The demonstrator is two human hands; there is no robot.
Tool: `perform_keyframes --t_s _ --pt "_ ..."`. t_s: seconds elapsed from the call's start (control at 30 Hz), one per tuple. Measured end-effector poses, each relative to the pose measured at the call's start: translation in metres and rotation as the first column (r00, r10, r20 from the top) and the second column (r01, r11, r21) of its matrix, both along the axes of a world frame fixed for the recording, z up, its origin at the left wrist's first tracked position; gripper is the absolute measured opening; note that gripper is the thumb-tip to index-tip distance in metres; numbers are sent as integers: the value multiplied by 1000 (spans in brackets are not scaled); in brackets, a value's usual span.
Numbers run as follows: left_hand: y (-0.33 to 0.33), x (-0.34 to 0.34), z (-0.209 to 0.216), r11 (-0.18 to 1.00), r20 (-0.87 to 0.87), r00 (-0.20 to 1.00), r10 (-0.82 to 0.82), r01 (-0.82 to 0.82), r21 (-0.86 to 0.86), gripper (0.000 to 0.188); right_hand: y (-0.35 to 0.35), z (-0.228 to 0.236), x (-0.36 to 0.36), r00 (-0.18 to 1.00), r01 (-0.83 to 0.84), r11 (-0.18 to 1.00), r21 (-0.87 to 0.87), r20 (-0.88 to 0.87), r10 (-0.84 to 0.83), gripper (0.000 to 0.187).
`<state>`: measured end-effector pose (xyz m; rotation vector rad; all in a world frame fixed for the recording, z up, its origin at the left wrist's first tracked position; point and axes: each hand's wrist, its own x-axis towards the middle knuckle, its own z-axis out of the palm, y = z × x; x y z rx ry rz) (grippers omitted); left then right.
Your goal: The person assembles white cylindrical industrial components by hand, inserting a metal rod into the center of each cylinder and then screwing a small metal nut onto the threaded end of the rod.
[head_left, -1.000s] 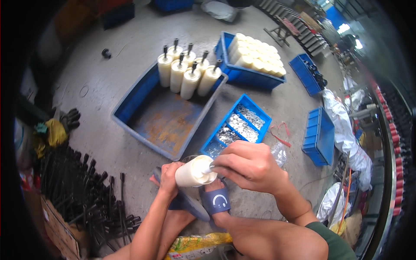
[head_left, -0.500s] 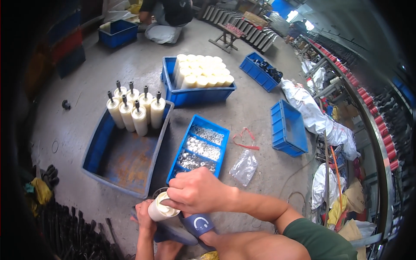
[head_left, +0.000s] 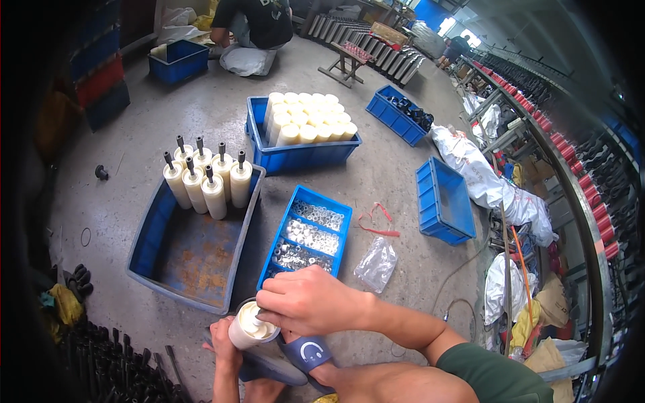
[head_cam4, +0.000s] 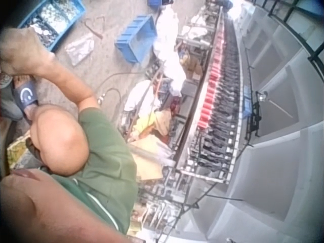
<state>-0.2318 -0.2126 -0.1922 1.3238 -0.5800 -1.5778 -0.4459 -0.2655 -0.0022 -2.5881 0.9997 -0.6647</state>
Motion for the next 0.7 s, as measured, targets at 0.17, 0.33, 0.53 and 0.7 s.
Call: perform_keyframes --t_s 0.17,0.33,0.53,0.7 --pt "3 0 -15 1000 -20 1000 7 -7 7 32 5 -8 0 999 38 999 5 5 -38 21" --pt "8 2 -33 997 175 984 -44 56 -62 31 0 -4 -12 983 18 995 101 182 -36 17" --pt "1 29 26 979 35 984 -176 171 110 27 -8 10 -9 982 -137 981 135 150 116 20" --pt "-10 67 43 886 189 866 -464 449 117 32 -5 -6 -5 992 -89 996 -26 91 91 25"
